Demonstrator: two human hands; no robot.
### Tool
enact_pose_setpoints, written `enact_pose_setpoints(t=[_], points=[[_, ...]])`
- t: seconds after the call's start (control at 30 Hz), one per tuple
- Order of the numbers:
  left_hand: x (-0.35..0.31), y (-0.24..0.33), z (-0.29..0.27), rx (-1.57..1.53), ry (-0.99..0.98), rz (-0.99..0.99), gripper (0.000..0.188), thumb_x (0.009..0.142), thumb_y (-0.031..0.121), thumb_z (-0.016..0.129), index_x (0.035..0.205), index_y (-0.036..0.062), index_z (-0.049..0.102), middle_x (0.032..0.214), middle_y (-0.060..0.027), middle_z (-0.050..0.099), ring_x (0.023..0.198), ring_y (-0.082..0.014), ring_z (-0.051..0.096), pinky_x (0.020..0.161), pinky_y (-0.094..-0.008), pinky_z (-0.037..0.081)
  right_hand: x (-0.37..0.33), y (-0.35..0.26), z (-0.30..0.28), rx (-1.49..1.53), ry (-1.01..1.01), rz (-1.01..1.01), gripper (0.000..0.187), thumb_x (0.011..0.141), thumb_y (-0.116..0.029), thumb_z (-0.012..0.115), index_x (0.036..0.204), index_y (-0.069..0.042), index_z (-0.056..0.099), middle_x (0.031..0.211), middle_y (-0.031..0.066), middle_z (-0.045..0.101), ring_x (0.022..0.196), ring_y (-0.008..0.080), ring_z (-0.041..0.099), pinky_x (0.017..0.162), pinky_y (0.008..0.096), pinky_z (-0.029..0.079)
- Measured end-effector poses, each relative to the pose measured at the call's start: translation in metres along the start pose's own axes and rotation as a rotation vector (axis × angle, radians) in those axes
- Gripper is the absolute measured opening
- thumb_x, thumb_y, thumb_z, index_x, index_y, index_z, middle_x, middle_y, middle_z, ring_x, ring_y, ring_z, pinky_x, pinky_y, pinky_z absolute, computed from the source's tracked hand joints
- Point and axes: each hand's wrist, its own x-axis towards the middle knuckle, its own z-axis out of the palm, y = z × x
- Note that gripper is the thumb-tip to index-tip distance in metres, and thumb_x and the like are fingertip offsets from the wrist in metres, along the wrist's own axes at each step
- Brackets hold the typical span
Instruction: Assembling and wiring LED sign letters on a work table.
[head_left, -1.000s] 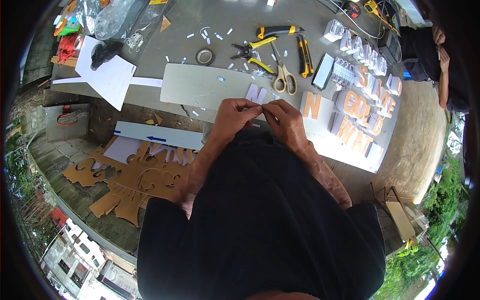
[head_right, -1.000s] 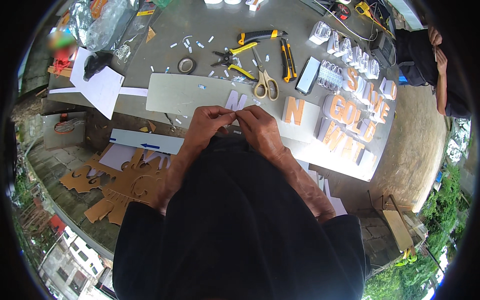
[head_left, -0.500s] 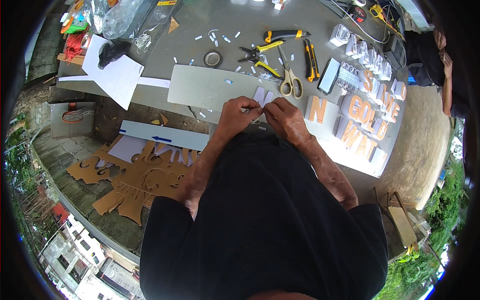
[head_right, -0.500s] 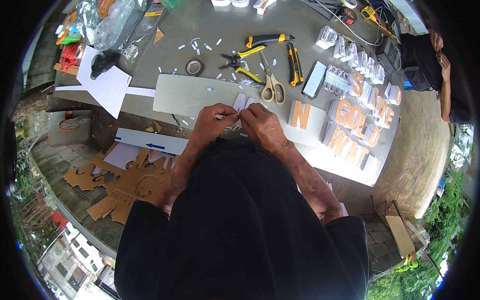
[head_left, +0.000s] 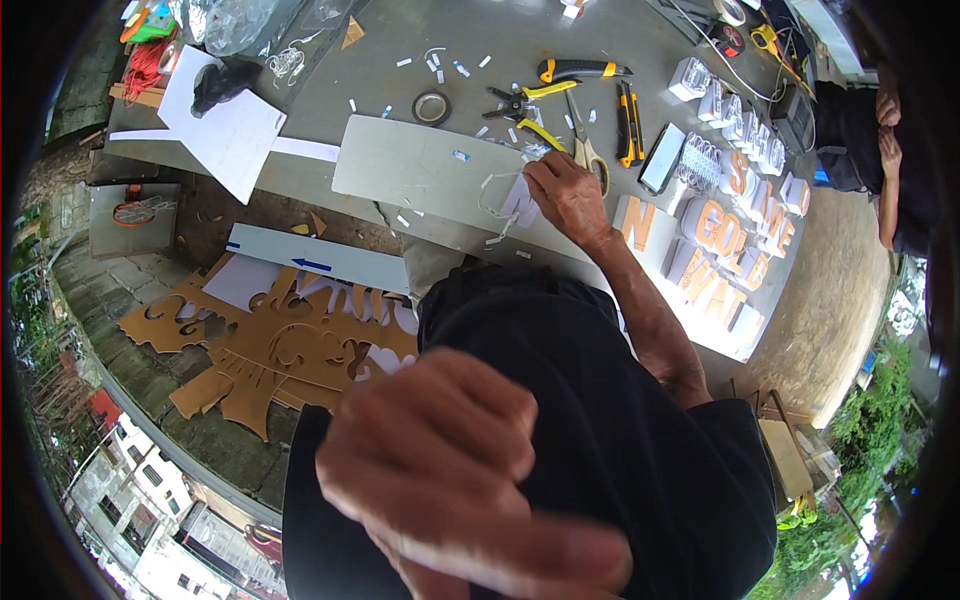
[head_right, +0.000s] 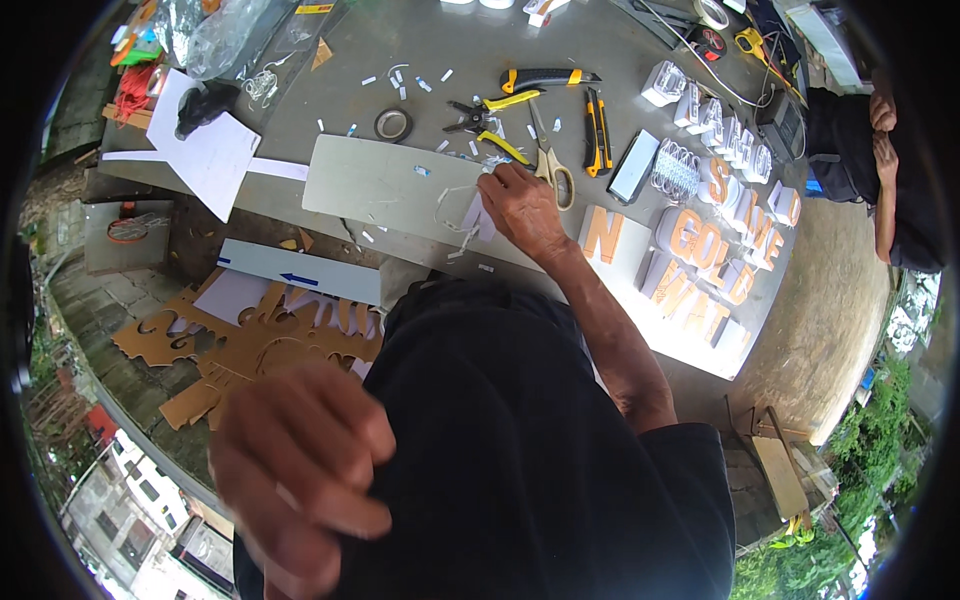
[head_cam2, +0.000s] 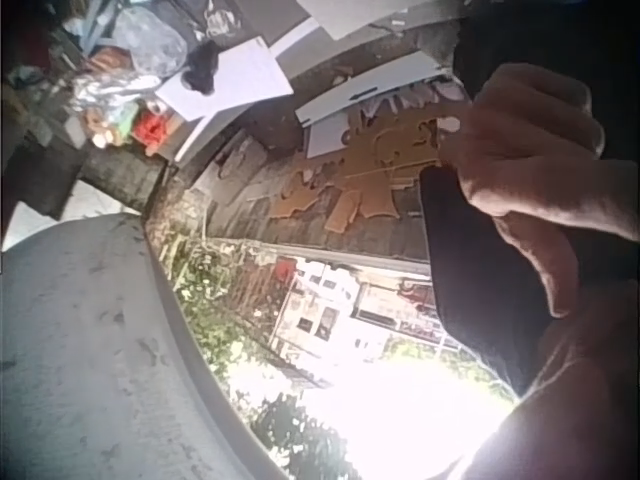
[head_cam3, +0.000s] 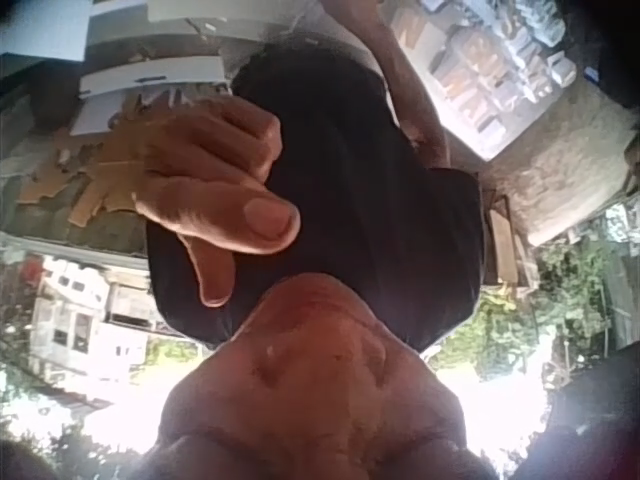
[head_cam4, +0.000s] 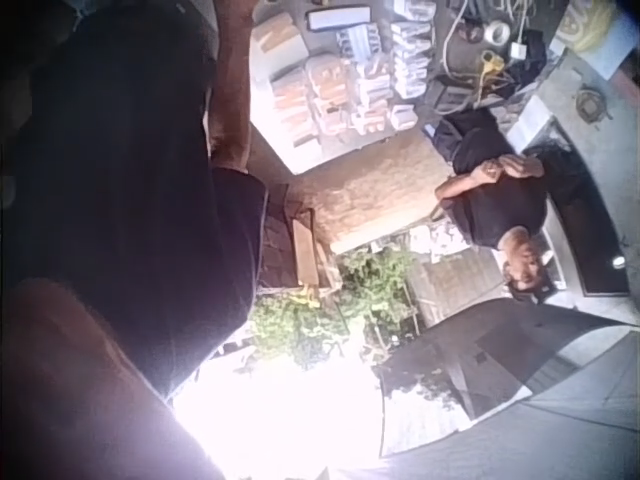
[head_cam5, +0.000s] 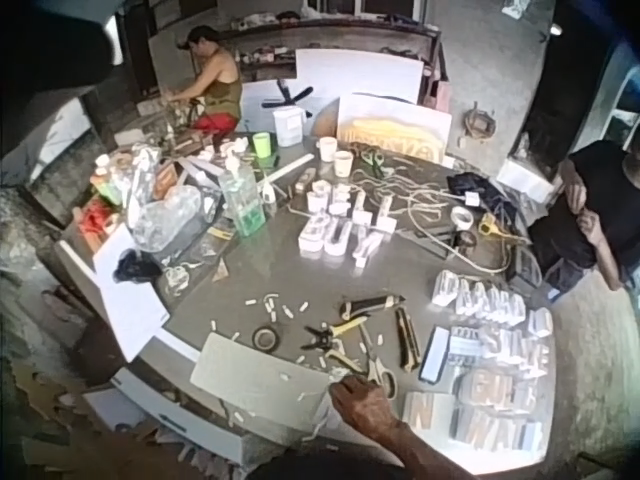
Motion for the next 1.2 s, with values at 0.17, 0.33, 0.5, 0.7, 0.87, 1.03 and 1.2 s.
enact_pose_setpoints(t=[0.17, 0.33, 0.5, 0.7, 0.87, 1.03, 1.2], points=[[0.014, 0.009, 0.03, 0.041, 0.107, 0.183, 0.025, 0.098, 0.015, 0.066, 0.12, 0.0232, 0.074, 0.05, 0.001, 0.048, 0.038, -0.0075, 0.025, 0.041, -0.0249, 0.018, -0.005, 0.023, 0.024, 0.02, -0.061, 0.015, 0.01, 0.086, -0.008, 0.071, 0.094, -0.004, 0.065, 0.086, 0.0116, 0.06, 0.083, 0.0333, 0.064, 0.071, 0.0434, 0.054], [-0.011, -0.005, -0.002, 0.053, 0.123, 0.244, 0.017, 0.094, 0.023, 0.068, 0.094, 0.009, 0.077, 0.058, -0.0048, 0.059, 0.039, -0.0095, 0.04, 0.041, -0.0267, 0.026, -0.007, 0.033, 0.031, -0.082, -0.1, -0.02, 0.012, 0.084, -0.014, 0.074, 0.088, -0.008, 0.064, 0.081, 0.0073, 0.059, 0.084, 0.0262, 0.066, 0.068, 0.0382, 0.057], [-0.08, -0.051, -0.061, 0.963, 0.844, -0.624, 0.021, 0.092, 0.017, 0.07, 0.085, -0.003, 0.072, 0.07, -0.0078, 0.069, 0.061, -0.0137, 0.059, 0.059, -0.0287, 0.047, 0.013, 0.022, 0.017, -0.071, -0.016, 0.017, 0.014, 0.09, -0.018, 0.072, 0.091, -0.007, 0.065, 0.081, 0.0082, 0.061, 0.079, 0.0274, 0.065, 0.066, 0.0392, 0.055], [-0.307, -0.13, -0.193, 1.725, 0.861, -1.299, 0.038, 0.092, 0.036, 0.066, 0.104, 0.001, 0.073, 0.106, -0.0144, 0.073, 0.097, -0.0269, 0.067, 0.084, -0.0414, 0.051, 0.067, 0.029, 0.04, 0.329, -0.027, 0.119, 0.019, 0.09, -0.012, 0.073, 0.106, -0.003, 0.066, 0.088, 0.0116, 0.068, 0.073, 0.0253, 0.068, 0.066, 0.0359, 0.055], [-0.337, -0.165, -0.252, 1.722, 0.022, -1.936, 0.064, 0.091, 0.057, 0.056, 0.126, 0.005, 0.067, 0.134, -0.0169, 0.063, 0.125, -0.0404, 0.056, 0.102, -0.0602, 0.041, 0.099, 0.044, 0.083, 0.471, -0.124, 0.104, 0.024, 0.09, -0.013, 0.073, 0.109, -0.003, 0.063, 0.092, 0.0109, 0.067, 0.073, 0.021, 0.067, 0.068, 0.0338, 0.056], [-0.33, -0.177, -0.266, 1.469, -0.125, -2.389, 0.078, 0.088, 0.071, 0.05, 0.13, 0.0069, 0.067, 0.136, -0.0172, 0.063, 0.122, -0.0451, 0.06, 0.096, -0.068, 0.045, 0.125, 0.041, 0.111, 0.44, -0.175, 0.19, 0.031, 0.091, -0.02, 0.075, 0.113, -0.002, 0.063, 0.094, 0.0122, 0.065, 0.074, 0.0177, 0.065, 0.067, 0.0323, 0.056], [-0.329, -0.136, -0.291, 1.482, -0.204, -2.24, 0.068, 0.086, 0.065, 0.059, 0.115, 0.0063, 0.074, 0.116, -0.0161, 0.072, 0.104, -0.0373, 0.071, 0.086, -0.0531, 0.056, 0.145, 0.032, 0.133, 0.168, -0.137, 0.096, 0.041, 0.084, -0.03, 0.081, 0.106, 0.001, 0.065, 0.085, 0.0119, 0.068, 0.072, 0.0238, 0.067, 0.067, 0.0358, 0.055]])
